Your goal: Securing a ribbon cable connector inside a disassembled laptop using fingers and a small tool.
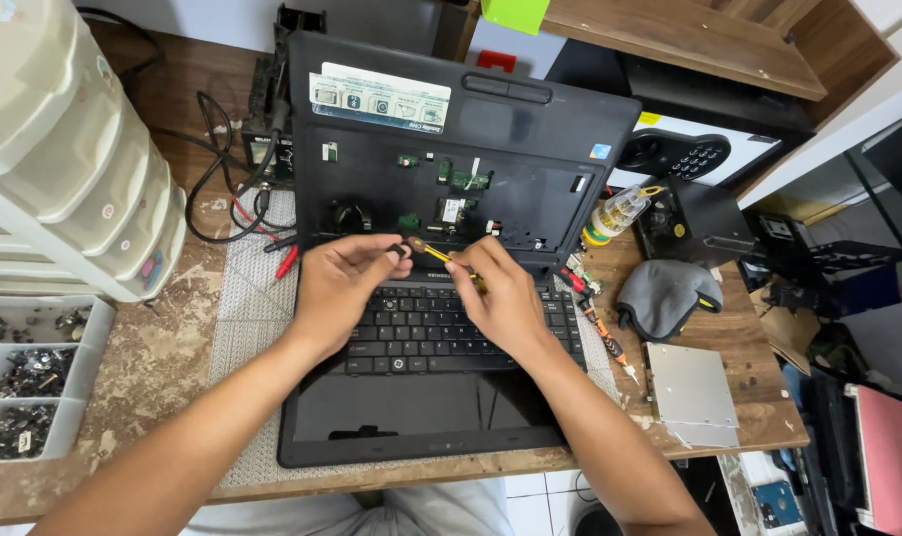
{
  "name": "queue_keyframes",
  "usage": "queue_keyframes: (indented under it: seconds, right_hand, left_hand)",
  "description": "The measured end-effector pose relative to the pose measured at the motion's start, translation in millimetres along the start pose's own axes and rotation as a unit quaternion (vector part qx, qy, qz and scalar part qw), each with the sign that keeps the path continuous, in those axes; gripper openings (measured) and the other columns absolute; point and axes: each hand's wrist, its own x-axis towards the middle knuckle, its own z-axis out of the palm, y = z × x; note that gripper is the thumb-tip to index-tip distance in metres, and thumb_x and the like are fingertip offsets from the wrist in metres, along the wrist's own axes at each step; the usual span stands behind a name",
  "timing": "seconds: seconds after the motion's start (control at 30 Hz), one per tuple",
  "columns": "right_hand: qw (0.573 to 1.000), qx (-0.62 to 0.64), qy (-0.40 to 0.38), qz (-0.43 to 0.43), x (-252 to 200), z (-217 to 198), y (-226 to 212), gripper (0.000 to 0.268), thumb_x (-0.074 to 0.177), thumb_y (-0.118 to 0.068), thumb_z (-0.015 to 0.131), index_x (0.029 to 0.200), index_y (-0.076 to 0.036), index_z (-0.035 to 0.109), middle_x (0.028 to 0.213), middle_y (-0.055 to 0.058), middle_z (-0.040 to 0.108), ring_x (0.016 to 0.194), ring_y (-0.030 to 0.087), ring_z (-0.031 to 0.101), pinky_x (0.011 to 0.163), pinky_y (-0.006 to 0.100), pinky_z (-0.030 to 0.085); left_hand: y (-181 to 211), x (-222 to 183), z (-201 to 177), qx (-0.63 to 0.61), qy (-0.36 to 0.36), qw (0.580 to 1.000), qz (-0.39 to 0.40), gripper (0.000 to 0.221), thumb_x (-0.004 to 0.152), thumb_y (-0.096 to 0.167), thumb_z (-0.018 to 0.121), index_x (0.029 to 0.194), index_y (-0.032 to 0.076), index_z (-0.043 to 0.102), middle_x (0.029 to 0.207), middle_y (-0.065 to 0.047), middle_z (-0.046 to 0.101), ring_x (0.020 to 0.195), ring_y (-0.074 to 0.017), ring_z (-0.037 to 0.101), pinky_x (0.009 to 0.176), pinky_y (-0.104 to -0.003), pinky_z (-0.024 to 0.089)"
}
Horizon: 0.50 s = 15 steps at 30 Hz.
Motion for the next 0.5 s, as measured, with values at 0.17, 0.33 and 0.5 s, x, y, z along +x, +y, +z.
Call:
queue_keyframes:
  seconds: [0.17, 0.33, 0.5]
  right_hand:
    - [1.000, 0.008, 0.000, -0.001, -2.4, 0.1, 30.1, 0.004, 0.095, -0.011, 0.071, 0.095, -0.007, 0.072, 0.079, 0.009, 0.063, 0.068, 0.032, 0.067, 0.058, 0.037, 0.054]
    - [0.996, 0.009, -0.085, -0.012, 2.9, -15.9, 13.8, 0.004, 0.091, -0.012, 0.074, 0.088, -0.011, 0.072, 0.078, 0.008, 0.065, 0.070, 0.033, 0.068, 0.060, 0.042, 0.055]
    - [0.987, -0.069, -0.140, -0.046, 4.1, -17.9, 15.1, 0.005, 0.090, -0.003, 0.073, 0.087, -0.007, 0.072, 0.078, 0.008, 0.067, 0.073, 0.030, 0.071, 0.061, 0.037, 0.057]
  left_hand:
    - [22.2, -3.8, 1.0, 0.052, 0.001, 0.999, 0.012, 0.026, 0.086, -0.009, 0.071, 0.112, -0.010, 0.070, 0.091, -0.025, 0.076, 0.079, -0.0270, 0.078, 0.076, -0.036, 0.066]
    - [21.0, -4.0, -1.9, 0.089, 0.003, 0.995, 0.036, 0.021, 0.087, -0.007, 0.072, 0.107, -0.007, 0.071, 0.087, -0.023, 0.077, 0.077, -0.0241, 0.077, 0.074, -0.033, 0.066]
    - [17.1, -3.9, -6.0, 0.212, -0.012, 0.973, 0.089, 0.016, 0.086, -0.004, 0.077, 0.101, 0.002, 0.077, 0.084, -0.014, 0.079, 0.077, -0.0195, 0.079, 0.068, -0.029, 0.064]
